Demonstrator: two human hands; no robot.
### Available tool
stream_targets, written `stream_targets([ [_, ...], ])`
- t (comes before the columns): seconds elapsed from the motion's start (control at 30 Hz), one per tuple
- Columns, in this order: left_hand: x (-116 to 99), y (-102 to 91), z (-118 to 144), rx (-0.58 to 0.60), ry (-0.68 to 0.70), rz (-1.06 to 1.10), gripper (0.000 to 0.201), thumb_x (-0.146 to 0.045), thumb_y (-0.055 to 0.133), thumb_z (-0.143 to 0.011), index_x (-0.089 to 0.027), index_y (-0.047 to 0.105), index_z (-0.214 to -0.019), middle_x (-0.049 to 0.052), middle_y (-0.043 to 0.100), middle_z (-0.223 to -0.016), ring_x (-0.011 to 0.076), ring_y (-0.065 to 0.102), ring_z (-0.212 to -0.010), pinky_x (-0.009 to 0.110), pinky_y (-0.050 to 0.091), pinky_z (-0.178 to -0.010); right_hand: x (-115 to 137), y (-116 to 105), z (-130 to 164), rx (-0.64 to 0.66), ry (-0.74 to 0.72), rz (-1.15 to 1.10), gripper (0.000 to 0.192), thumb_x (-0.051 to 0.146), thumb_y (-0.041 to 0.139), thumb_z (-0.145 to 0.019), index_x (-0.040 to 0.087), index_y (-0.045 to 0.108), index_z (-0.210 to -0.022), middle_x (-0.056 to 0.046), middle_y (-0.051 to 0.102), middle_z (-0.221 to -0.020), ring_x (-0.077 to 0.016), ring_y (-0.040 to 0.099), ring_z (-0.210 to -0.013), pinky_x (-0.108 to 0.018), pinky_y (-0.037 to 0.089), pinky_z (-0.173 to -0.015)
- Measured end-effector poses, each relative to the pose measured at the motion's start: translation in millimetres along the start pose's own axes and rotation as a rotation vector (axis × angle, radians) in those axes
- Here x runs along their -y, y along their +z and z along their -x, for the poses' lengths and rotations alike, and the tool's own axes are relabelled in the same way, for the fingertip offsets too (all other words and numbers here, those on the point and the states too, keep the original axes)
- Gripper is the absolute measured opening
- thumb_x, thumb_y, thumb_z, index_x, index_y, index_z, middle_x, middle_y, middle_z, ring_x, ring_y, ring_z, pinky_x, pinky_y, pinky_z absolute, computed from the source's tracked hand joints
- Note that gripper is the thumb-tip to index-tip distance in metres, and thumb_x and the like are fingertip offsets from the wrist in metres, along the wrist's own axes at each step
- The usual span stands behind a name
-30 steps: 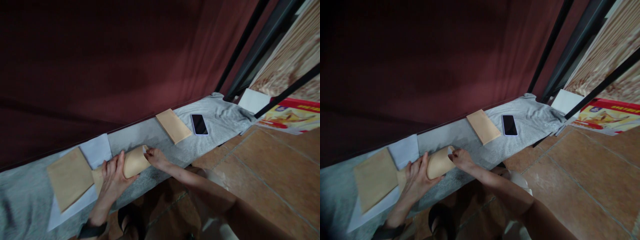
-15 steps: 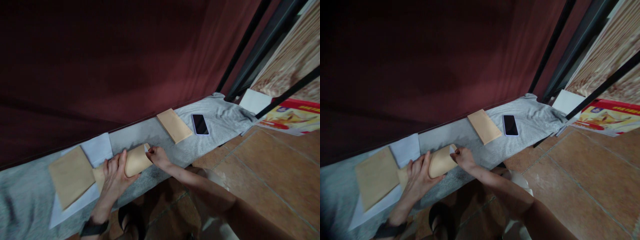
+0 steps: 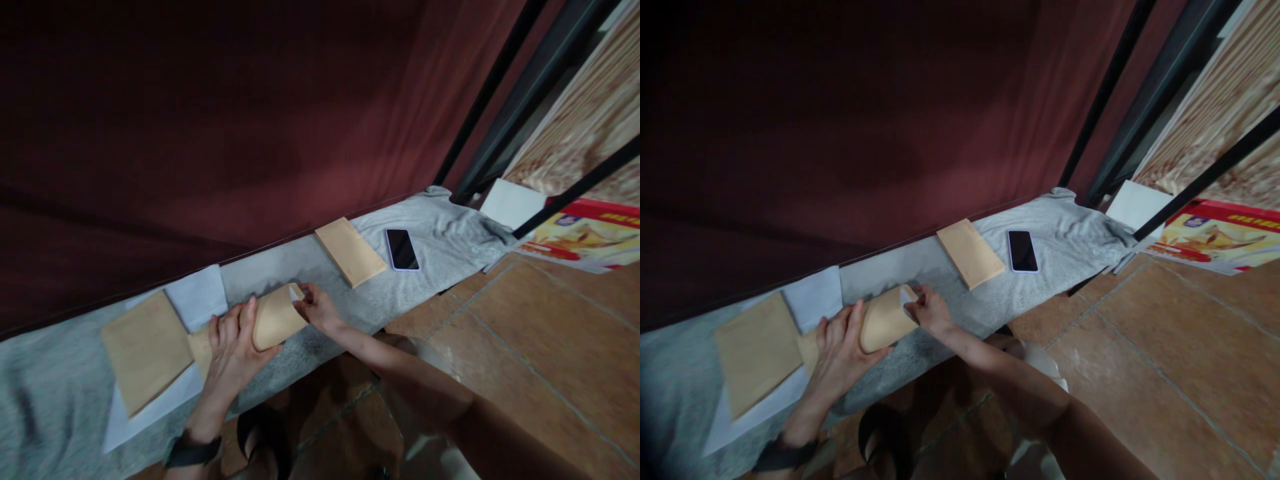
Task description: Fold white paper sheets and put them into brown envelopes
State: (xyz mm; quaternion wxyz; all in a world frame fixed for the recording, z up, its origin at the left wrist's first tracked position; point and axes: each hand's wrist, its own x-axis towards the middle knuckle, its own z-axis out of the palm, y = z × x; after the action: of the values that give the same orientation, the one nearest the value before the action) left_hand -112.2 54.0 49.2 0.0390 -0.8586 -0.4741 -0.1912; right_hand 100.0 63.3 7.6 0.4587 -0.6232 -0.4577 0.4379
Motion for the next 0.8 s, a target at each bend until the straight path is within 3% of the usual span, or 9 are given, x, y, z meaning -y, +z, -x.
stream_targets([
  [0.1,-1,-2.5,-1,0.004,0.004,0.026,0.107,-0.066,0.064,-0.078,-0.017,0.014,-0.16,0.023,0.043,-0.145,0.0413,0.04,-0.138,0.065,0.015,-0.118,1,-1,-2,0.084,0.132,-0.211,0.01,0.029,0.07,-0.079,0.019,0.067,-0.079,0.003,0.063,-0.064,-0.0138,0.058,-0.057,-0.024,0.044,-0.054],
  [0.23,-8,-8.3,-5,-0.038,0.014,0.079,0.099,-0.066,0.06,-0.083,-0.02,0.018,-0.16,0.024,0.033,-0.156,0.0425,0.026,-0.148,0.067,0.01,-0.119,8,-9,-5,0.026,0.203,-0.516,0.017,0.032,0.074,-0.071,0.018,0.065,-0.075,0.003,0.065,-0.063,-0.0129,0.056,-0.055,-0.024,0.044,-0.053],
  [0.37,-17,-11.4,-8,-0.204,-0.23,0.246,0.085,-0.059,0.06,-0.088,-0.019,0.029,-0.157,0.022,0.029,-0.158,0.0391,0.026,-0.149,0.062,0.019,-0.12,13,-22,-10,-0.09,0.211,-0.605,0.027,0.041,0.076,-0.068,0.019,0.061,-0.075,0.003,0.064,-0.064,-0.0122,0.054,-0.056,-0.023,0.042,-0.051],
  [0.43,-23,-8.9,-10,-0.276,-0.459,0.459,0.08,-0.057,0.063,-0.086,-0.019,0.037,-0.152,0.02,0.038,-0.152,0.0351,0.038,-0.142,0.056,0.034,-0.116,14,-25,-9,-0.123,0.208,-0.621,0.029,0.043,0.074,-0.069,0.019,0.061,-0.078,0.002,0.064,-0.068,-0.0127,0.056,-0.059,-0.023,0.042,-0.052],
  [0.5,-32,-3.9,-12,-0.262,-0.711,0.808,0.072,-0.058,0.066,-0.085,-0.021,0.045,-0.143,0.016,0.054,-0.137,0.0297,0.055,-0.128,0.051,0.047,-0.107,15,-23,-5,-0.151,0.202,-0.642,0.029,0.043,0.073,-0.069,0.02,0.061,-0.081,0.002,0.065,-0.071,-0.0133,0.057,-0.062,-0.023,0.042,-0.054],
  [0.63,-58,6.6,-19,0.079,-1.047,1.634,0.049,-0.048,0.073,-0.083,-0.017,0.059,-0.118,0.011,0.073,-0.102,0.0239,0.072,-0.098,0.043,0.058,-0.093,15,-10,11,-0.122,0.156,-0.651,0.031,0.046,0.073,-0.068,0.02,0.063,-0.081,0.001,0.067,-0.073,-0.0144,0.056,-0.066,-0.025,0.043,-0.058],
  [0.7,-71,9.3,-23,0.103,-1.115,1.8,0.038,-0.034,0.077,-0.082,-0.017,0.063,-0.113,0.009,0.075,-0.102,0.0214,0.074,-0.091,0.037,0.061,-0.085,16,-3,18,-0.093,0.128,-0.646,0.03,0.046,0.072,-0.067,0.02,0.063,-0.08,0.0,0.068,-0.074,-0.0151,0.057,-0.068,-0.026,0.045,-0.063],
  [0.8,-83,10.7,-29,-0.003,-1.183,1.848,0.031,-0.02,0.077,-0.08,-0.018,0.066,-0.109,0.006,0.077,-0.1,0.0172,0.074,-0.082,0.03,0.061,-0.075,18,0,22,-0.067,0.125,-0.627,0.029,0.045,0.072,-0.064,0.021,0.063,-0.078,0.0,0.069,-0.075,-0.0162,0.058,-0.07,-0.027,0.047,-0.065],
])
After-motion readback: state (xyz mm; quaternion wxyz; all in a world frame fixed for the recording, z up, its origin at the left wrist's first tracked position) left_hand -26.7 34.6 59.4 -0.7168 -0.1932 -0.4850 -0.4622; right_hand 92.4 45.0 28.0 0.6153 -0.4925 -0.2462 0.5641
